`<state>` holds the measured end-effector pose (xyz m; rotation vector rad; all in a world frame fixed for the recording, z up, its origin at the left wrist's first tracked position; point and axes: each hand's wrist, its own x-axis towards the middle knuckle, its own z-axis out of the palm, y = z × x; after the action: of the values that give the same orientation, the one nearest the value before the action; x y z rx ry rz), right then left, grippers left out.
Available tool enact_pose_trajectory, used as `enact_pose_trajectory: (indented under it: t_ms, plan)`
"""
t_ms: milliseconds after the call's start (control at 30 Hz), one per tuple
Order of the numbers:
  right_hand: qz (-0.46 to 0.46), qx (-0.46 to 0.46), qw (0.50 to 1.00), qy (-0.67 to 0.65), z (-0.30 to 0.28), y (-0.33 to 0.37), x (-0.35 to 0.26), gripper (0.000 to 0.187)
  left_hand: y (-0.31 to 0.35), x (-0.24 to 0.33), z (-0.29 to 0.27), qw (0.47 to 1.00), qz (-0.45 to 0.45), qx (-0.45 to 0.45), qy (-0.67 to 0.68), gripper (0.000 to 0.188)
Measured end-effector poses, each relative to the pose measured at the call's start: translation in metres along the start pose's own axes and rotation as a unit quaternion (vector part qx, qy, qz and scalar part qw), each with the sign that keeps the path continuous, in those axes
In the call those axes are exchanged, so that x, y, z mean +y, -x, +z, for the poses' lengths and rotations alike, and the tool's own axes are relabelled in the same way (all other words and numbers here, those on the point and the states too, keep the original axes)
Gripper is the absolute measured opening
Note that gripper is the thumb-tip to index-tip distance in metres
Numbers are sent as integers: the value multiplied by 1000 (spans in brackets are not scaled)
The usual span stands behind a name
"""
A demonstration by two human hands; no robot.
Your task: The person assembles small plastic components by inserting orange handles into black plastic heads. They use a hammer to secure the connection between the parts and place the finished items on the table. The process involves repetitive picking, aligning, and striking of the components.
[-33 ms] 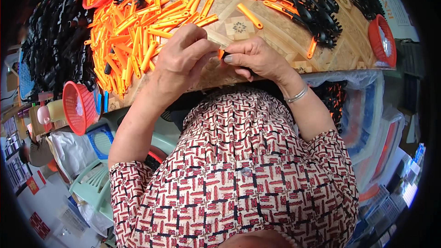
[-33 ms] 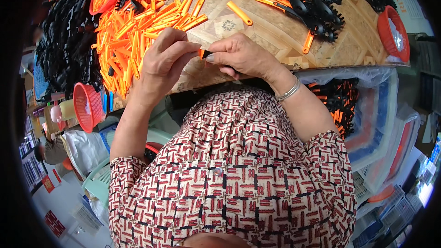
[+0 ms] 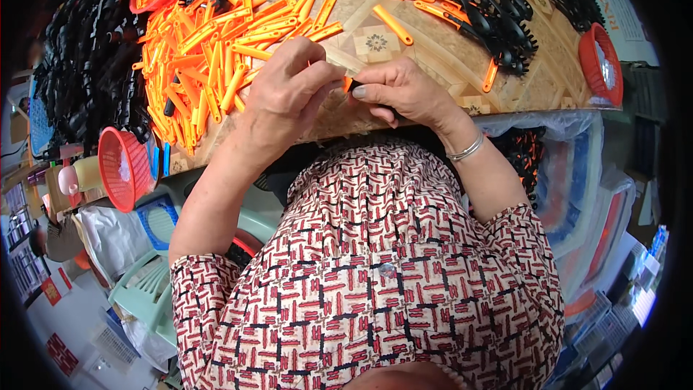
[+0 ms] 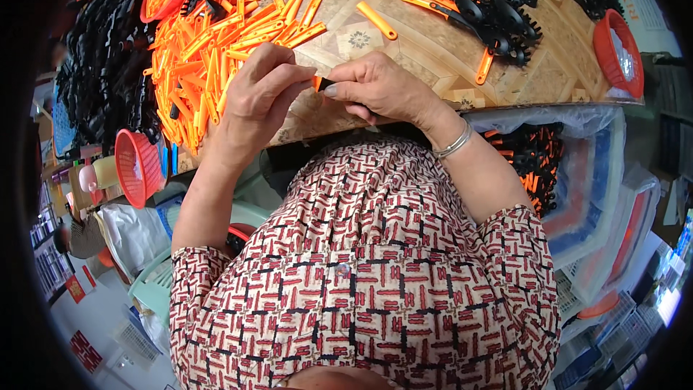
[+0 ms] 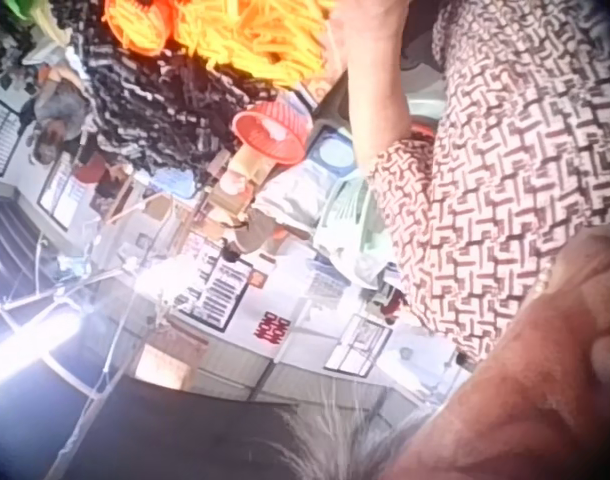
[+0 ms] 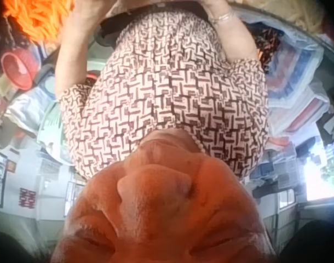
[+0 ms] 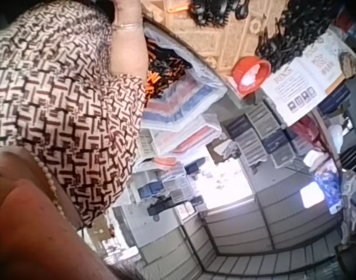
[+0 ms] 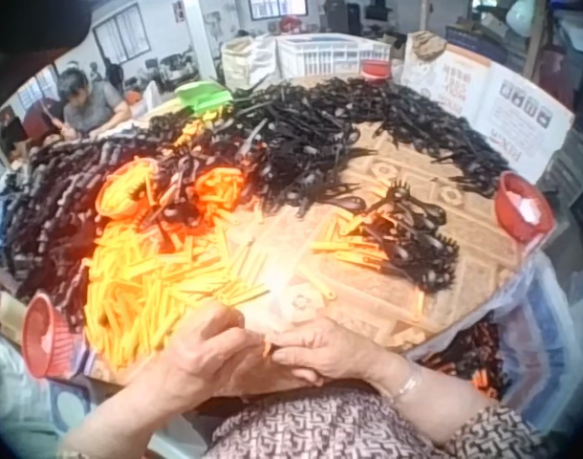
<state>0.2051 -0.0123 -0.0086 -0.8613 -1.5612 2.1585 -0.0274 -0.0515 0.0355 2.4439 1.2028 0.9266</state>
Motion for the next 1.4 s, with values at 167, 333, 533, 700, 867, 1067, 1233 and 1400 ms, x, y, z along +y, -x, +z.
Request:
enact_pose_trajectory:
  t_ms: [167, 333, 533, 700, 867, 1067, 1233, 1400]
  plan:
    - [-237, 67, 941, 231, 4, -7, 20, 13, 7, 0, 6, 998, -57, -12, 16, 17]
    - [-302, 182, 842, 408, 24, -2, 24, 13, 28, 4, 4, 988, -144, -21, 51, 26]
    - [-277, 319, 698, 579, 8, 25, 8, 19, 42, 5, 19, 969, -175, 103, -138, 56]
    - [-204, 386, 580, 688, -19, 33, 10, 33, 53, -26, 38, 983, -38, -66, -169, 45]
    - [-159, 413, 549, 709, -22, 25, 23, 35, 51, -79, -1, 945, -67, 19, -320, 29]
    - [-162, 430, 554, 694, -19, 23, 23, 33, 33, -106, -13, 889, -153, 153, -403, 34]
    - [-169, 432, 559, 687, -18, 24, 22, 31, 5, -91, 21, 931, -118, 74, -338, 38]
    - [-170, 435, 563, 682, -17, 25, 22, 31, 16, -106, 2, 966, -26, 21, -256, 28]
